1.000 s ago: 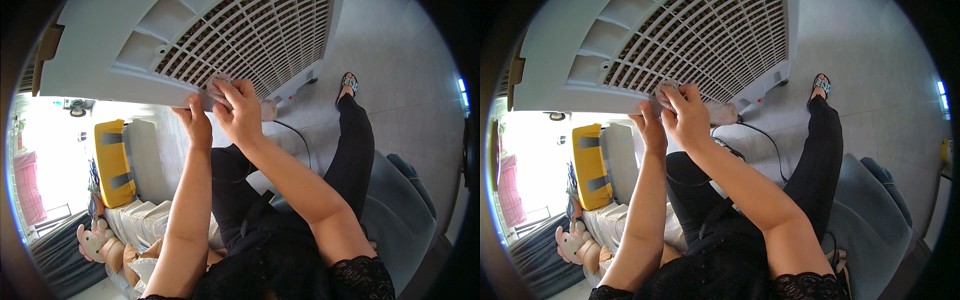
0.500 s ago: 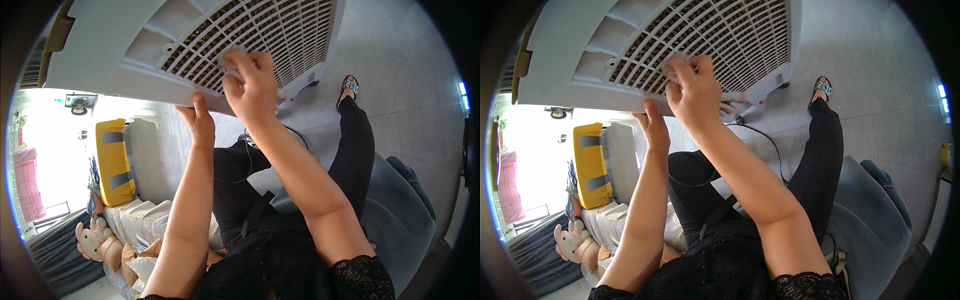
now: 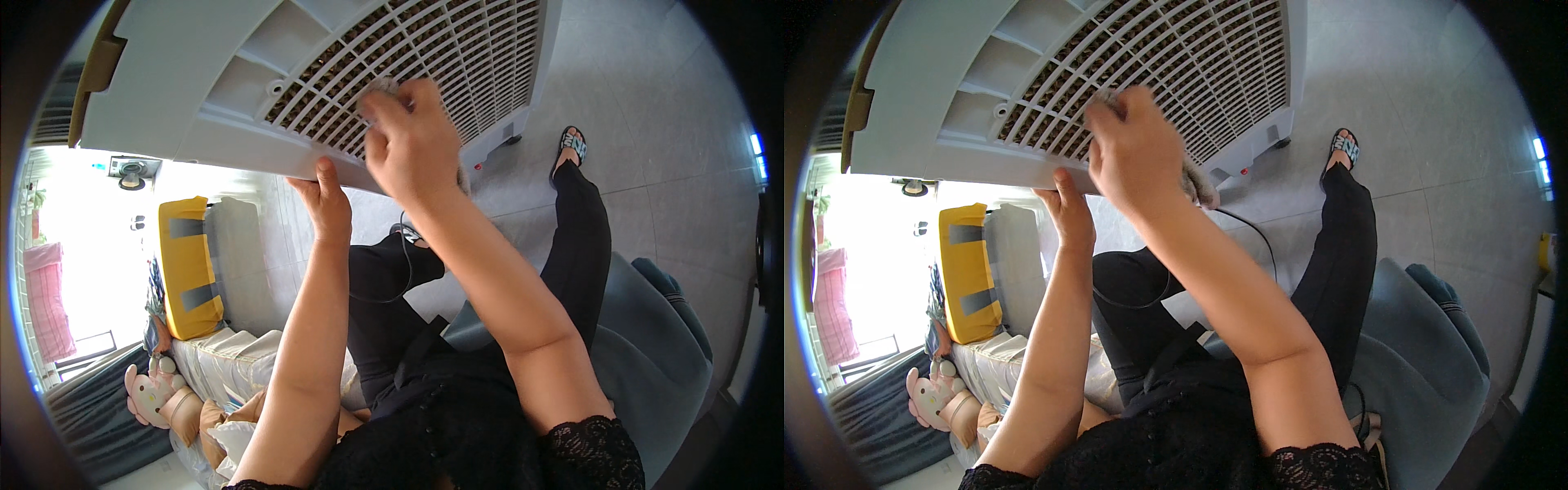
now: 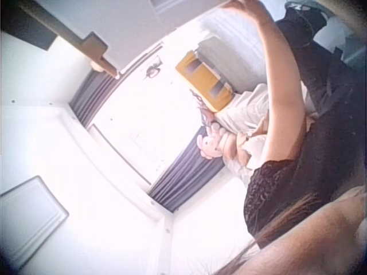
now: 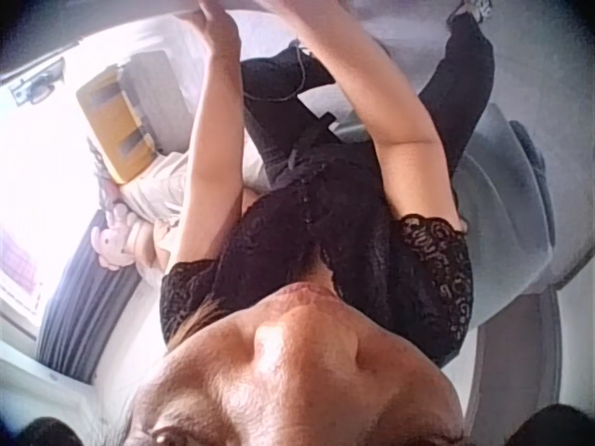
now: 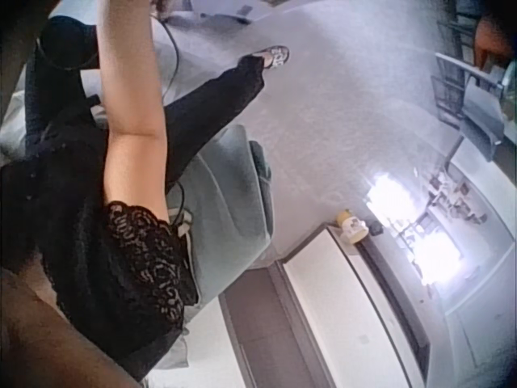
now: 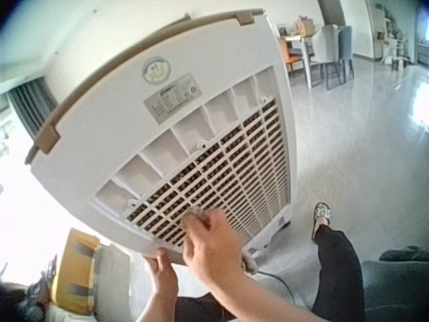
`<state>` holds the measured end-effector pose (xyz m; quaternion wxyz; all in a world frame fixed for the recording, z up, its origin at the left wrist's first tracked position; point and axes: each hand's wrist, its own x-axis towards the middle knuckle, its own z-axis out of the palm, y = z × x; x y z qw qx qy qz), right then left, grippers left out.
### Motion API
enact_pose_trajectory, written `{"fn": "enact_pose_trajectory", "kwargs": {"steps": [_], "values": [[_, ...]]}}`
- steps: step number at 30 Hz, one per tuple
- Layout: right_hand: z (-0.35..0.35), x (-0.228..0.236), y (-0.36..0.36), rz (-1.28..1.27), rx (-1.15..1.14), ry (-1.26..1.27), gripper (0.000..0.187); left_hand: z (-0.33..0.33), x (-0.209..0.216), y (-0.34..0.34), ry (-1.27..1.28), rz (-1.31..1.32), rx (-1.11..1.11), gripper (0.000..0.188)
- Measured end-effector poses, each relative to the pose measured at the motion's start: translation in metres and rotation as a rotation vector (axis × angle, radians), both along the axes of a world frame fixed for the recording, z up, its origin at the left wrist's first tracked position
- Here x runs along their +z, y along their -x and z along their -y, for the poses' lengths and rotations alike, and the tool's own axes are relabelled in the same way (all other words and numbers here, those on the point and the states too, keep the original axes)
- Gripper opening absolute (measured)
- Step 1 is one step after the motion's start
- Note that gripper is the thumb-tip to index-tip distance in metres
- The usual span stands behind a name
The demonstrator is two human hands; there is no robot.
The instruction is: The person sits on the floor and wipes the front grille of a portable air cooler with a cloth. They repeatedly rub the cloth across the grille surface, occasionally adjusting the cloth and repositioning their hands to reach different sections.
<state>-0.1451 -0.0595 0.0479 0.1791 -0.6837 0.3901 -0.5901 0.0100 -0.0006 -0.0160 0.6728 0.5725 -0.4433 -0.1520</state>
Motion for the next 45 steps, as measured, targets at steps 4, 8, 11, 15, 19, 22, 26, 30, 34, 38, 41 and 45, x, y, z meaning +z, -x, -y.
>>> {"fn": "enact_pose_trajectory", "kwargs": {"steps": [4, 8, 11, 15, 19, 22, 26, 30, 34, 38, 41, 45], "values": [[-0.007, -0.004, -0.001, 0.159, 0.02, -0.073, 0.024, -0.002, 0.003, 0.004, -0.043, 0.042, 0.031, 0.059], [-0.005, -0.003, -0.009, 0.186, 0.028, -0.054, 0.026, 0.001, 0.002, 0.004, -0.02, -0.01, 0.001, 0.061], [-0.014, -0.004, -0.009, 0.132, 0.094, -0.047, 0.03, -0.001, 0.007, 0.004, -0.032, 0.002, 0.002, 0.061], [-0.003, -0.009, -0.019, 0.306, -0.008, -0.055, 0.036, 0.001, 0.003, 0.002, -0.017, 0.029, 0.02, 0.06], [-0.018, -0.015, -0.018, 0.238, 0.101, -0.064, 0.038, 0.0, 0.005, 0.005, -0.008, -0.013, 0.006, 0.062], [-0.008, -0.009, -0.008, 0.356, 0.066, -0.128, 0.04, -0.004, -0.001, -0.004, -0.069, 0.06, 0.015, 0.063], [-0.008, 0.008, -0.017, 0.282, 0.001, -0.038, 0.039, 0.0, -0.001, -0.002, -0.043, 0.023, 0.023, 0.067], [-0.016, 0.001, -0.019, 0.263, 0.08, -0.033, 0.04, -0.002, 0.008, 0.006, -0.089, -0.042, 0.016, 0.069], [-0.013, -0.013, -0.023, 0.38, -0.025, -0.131, 0.04, 0.0, 0.004, 0.003, -0.074, 0.017, 0.046, 0.067], [-0.038, -0.06, -0.035, 0.354, 0.245, -0.182, 0.043, -0.001, -0.002, -0.002, -0.067, -0.077, -0.01, 0.068], [-0.036, -0.062, -0.038, 0.469, -0.062, -0.319, 0.047, -0.006, -0.001, -0.004, -0.065, -0.047, 0.017, 0.071], [-0.057, -0.074, -0.049, 0.369, 0.089, -0.32, 0.049, -0.002, 0.002, 0.002, -0.112, -0.083, 0.04, 0.077]]}}
